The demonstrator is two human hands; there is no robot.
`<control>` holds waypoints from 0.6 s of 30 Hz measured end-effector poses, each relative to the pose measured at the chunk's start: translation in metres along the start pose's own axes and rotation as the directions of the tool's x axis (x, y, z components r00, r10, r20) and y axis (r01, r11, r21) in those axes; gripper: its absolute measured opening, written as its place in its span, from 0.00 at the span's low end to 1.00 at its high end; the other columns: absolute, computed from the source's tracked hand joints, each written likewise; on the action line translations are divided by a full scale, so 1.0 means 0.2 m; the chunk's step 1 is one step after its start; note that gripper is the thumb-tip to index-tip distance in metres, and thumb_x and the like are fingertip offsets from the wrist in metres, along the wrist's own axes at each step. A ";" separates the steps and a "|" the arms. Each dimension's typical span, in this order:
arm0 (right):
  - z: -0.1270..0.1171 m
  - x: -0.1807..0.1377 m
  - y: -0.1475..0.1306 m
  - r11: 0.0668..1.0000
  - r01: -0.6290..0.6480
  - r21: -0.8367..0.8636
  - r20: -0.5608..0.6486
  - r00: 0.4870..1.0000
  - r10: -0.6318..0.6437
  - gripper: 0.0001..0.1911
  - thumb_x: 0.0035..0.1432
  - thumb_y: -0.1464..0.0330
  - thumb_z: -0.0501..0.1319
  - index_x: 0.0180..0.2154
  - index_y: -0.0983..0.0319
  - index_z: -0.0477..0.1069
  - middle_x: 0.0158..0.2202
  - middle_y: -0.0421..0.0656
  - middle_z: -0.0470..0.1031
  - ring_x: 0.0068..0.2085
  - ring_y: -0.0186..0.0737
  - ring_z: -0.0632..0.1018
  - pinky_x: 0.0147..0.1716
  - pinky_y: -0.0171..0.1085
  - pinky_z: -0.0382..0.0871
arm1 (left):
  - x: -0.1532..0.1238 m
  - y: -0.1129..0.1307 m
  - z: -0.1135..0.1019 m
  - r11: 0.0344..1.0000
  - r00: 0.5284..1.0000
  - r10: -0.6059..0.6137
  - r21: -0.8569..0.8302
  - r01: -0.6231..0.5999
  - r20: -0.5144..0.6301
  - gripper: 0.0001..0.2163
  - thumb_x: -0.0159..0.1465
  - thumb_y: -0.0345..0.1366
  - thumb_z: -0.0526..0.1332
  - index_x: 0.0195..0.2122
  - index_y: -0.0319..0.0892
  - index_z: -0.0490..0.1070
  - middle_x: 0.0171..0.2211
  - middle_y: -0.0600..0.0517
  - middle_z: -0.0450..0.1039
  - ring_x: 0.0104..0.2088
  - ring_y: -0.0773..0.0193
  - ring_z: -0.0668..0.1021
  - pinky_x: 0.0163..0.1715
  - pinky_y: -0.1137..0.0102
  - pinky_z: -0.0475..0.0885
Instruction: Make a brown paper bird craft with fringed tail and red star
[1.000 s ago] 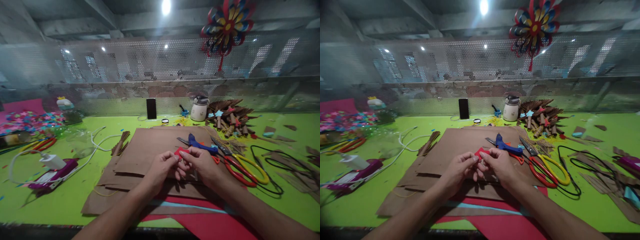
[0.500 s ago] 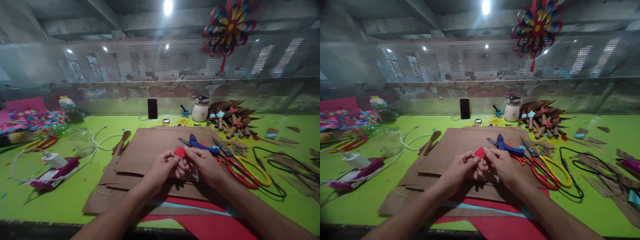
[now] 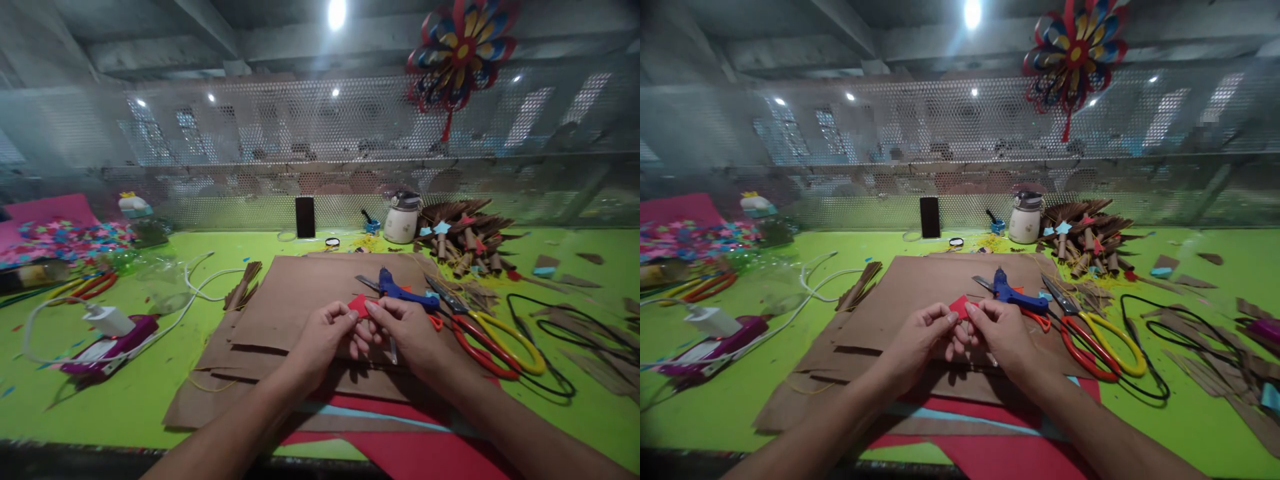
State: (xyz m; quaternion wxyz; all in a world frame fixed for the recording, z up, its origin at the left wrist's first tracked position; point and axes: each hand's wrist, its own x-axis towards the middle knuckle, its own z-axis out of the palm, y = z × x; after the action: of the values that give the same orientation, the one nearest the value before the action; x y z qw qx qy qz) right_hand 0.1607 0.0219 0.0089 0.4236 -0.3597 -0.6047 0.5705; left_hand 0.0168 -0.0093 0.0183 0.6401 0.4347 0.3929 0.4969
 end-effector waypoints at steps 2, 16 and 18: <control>0.00 0.00 -0.01 0.999 -0.014 0.028 0.005 1.000 0.014 0.21 0.54 0.54 0.57 0.21 0.65 0.67 0.18 0.38 0.67 0.19 0.30 0.66 0.19 0.31 0.57 | 0.00 0.00 -0.01 1.000 1.000 0.008 0.003 -0.008 -0.010 0.13 0.56 0.42 0.62 0.26 0.38 0.62 0.24 0.50 0.74 0.20 0.70 0.74 0.18 0.78 0.64; -0.16 -0.04 -0.18 0.918 0.303 -0.257 0.335 0.919 -0.210 0.07 0.53 0.72 0.60 0.35 0.61 0.75 0.34 0.43 0.77 0.36 0.40 0.75 0.37 0.38 0.68 | -0.05 0.05 -0.03 0.992 0.973 -0.074 -0.082 0.094 0.220 0.05 0.59 0.31 0.56 0.27 0.37 0.64 0.21 0.49 0.73 0.17 0.70 0.74 0.14 0.81 0.60; -0.16 -0.04 -0.18 0.911 0.314 -0.266 0.323 0.920 -0.223 0.05 0.52 0.71 0.61 0.32 0.61 0.76 0.31 0.43 0.76 0.33 0.39 0.75 0.34 0.37 0.68 | -0.05 0.06 -0.02 0.992 0.969 -0.092 -0.063 0.109 0.229 0.05 0.60 0.33 0.56 0.27 0.37 0.64 0.20 0.49 0.73 0.17 0.70 0.74 0.13 0.81 0.60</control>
State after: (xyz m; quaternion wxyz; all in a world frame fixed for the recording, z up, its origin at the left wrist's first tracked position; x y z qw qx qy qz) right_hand 0.1959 0.0236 0.0443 0.3448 -0.2485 -0.7860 0.4489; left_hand 0.0074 -0.0171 0.0282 0.7209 0.4435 0.3204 0.4254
